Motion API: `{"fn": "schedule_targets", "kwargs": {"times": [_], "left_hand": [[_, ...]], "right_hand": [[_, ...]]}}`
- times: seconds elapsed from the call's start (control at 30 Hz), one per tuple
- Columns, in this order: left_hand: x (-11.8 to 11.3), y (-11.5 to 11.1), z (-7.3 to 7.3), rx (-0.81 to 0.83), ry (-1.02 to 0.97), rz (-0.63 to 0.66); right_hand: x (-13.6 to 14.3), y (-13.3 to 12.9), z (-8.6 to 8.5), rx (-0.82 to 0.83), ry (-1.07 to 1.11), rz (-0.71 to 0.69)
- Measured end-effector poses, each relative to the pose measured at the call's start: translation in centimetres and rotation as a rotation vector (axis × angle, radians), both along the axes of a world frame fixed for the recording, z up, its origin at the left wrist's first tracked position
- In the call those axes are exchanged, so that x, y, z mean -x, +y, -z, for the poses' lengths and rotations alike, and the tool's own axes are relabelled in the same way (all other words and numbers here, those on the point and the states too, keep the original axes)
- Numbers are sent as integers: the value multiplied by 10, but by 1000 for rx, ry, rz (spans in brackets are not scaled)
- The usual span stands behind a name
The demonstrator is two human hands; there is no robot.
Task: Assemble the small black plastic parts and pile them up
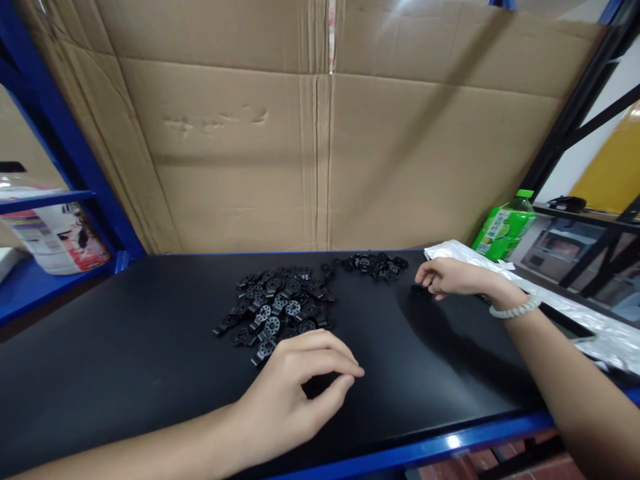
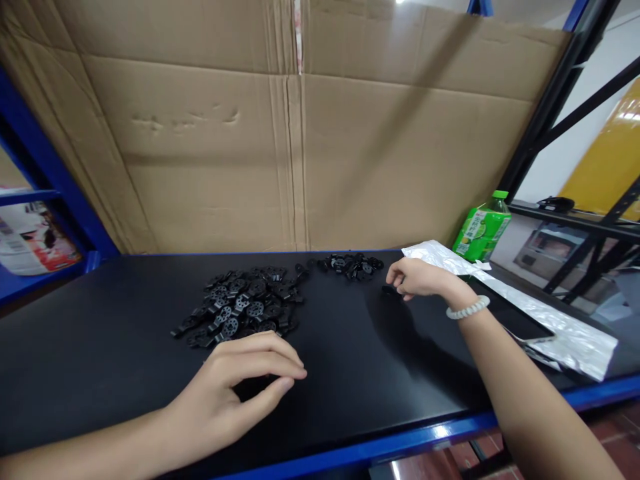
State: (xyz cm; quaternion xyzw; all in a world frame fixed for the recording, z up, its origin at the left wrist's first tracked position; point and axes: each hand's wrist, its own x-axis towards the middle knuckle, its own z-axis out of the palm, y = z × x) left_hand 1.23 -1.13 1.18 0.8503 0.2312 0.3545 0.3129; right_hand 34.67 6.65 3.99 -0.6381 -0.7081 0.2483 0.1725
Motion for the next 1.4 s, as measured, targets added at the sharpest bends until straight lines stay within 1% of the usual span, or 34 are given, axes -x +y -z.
{"fn": "schedule_targets", "kwargs": {"times": [0.1, 0.13, 0.17, 0.2, 0.27, 0.33, 0.4, 0.43, 0.47, 0.53, 0.6, 0.67, 0.73, 0.8, 0.93, 1.03, 1.13, 1.27, 1.4], "left_hand": [[-1, 2, 1, 97, 5, -67], [-2, 3, 1, 165, -8, -109], [-2, 4, 2, 256, -33, -154], [-3, 5, 2, 362, -70, -197], [-4, 8, 3, 567, -154, -258], [-4, 9, 3, 681, -217, -284], [-4, 10, 2, 728, -233, -297], [-4, 10, 1, 749, -230, -299], [-4, 10, 1, 774, -226, -296], [-4, 10, 1, 824, -232, -272], [-5, 10, 2, 839, -257, -232], [-5, 11, 3, 816, -289, -203], [-5, 12, 4, 787, -318, -205], [-6, 12, 4, 770, -340, -220], [-8, 11, 2, 747, -356, -261], [-8, 10, 2, 699, -387, -308], [-8, 10, 3, 653, -386, -301], [-7, 8, 4, 659, -331, -284], [-4, 8, 3, 680, -306, -263]], "right_hand": [[28, -8, 0, 24, 160, -133], [40, -12, 3, 5, 260, -219], [53, -15, 6, -14, 312, -273], [67, -20, 9, -44, 342, -297], [93, -29, 17, -187, 412, -362], [112, -40, 23, -364, 391, -444], [125, -49, 27, -511, 364, -524], [128, -54, 27, -554, 367, -563], [130, -57, 28, -571, 386, -599], [133, -62, 29, -550, 458, -641], [134, -65, 30, -484, 561, -638], [136, -65, 33, -386, 703, -603], [138, -64, 34, -299, 860, -559], [139, -62, 36, -265, 949, -522], [139, -61, 36, -255, 931, -468], [139, -61, 36, -154, 925, -418], [141, -60, 36, -42, 903, -382], [143, -61, 36, -58, 852, -316], [141, -64, 35, -72, 806, -342]]}}
